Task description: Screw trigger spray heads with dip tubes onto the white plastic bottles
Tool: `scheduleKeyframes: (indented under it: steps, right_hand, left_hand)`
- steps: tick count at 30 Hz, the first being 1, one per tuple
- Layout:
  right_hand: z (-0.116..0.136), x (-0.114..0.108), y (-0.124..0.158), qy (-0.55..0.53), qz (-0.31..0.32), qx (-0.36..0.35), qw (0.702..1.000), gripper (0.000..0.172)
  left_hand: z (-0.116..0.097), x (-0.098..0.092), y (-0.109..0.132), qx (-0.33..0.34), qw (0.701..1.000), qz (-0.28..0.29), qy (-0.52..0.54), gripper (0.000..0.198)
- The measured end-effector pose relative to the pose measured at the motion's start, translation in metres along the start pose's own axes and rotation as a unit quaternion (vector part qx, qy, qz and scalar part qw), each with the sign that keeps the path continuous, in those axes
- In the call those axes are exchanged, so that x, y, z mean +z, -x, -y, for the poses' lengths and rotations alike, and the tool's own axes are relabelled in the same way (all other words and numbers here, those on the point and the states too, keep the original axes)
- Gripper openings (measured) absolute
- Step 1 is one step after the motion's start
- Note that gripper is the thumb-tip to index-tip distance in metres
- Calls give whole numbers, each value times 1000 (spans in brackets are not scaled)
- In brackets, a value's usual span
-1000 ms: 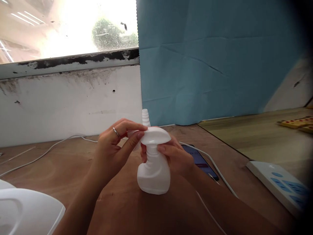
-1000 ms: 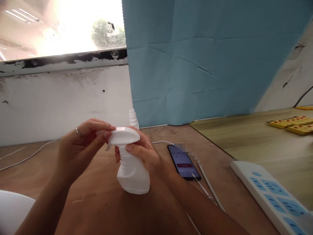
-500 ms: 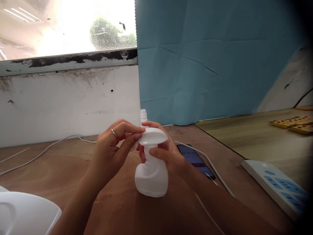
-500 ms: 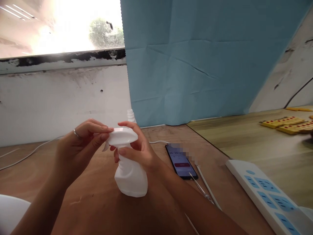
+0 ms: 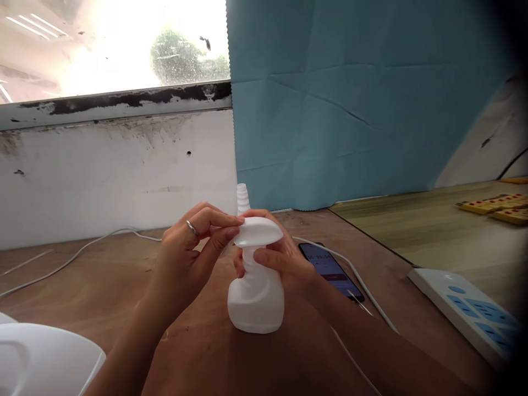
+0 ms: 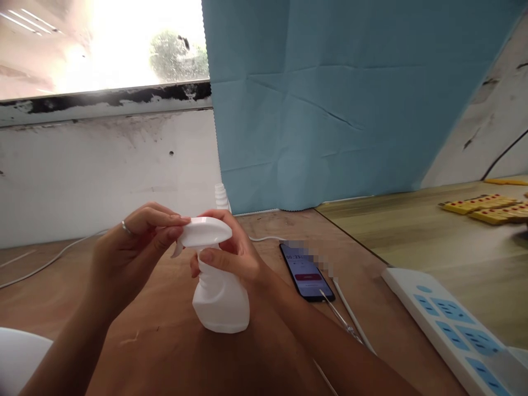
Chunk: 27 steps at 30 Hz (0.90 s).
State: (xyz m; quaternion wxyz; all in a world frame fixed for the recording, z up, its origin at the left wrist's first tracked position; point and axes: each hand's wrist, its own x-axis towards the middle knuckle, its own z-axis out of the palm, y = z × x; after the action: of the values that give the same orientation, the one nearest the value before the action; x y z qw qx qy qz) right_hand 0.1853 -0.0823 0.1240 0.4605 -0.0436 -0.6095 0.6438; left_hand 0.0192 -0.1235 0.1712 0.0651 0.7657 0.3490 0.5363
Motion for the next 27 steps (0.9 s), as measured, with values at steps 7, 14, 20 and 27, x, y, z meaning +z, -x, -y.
scheduleKeyframes:
  steps: [7,14,20,27]
  right_hand:
    - [-1,-1,2,19,-28,13,999,28]
    - [8,5,-1,55,-51,15,997,32]
    - [12,-5,-6,88,8,96,991,19]
    - [16,-1,-4,172,-3,112,979,12]
  left_hand:
    - [1,1,1,10,1000,-14,-23,8]
    - [4,3,2,4,1000,-19,-16,7]
    - [4,9,4,32,998,-44,-28,8]
    - [-2,12,1,16,999,-32,-26,18]
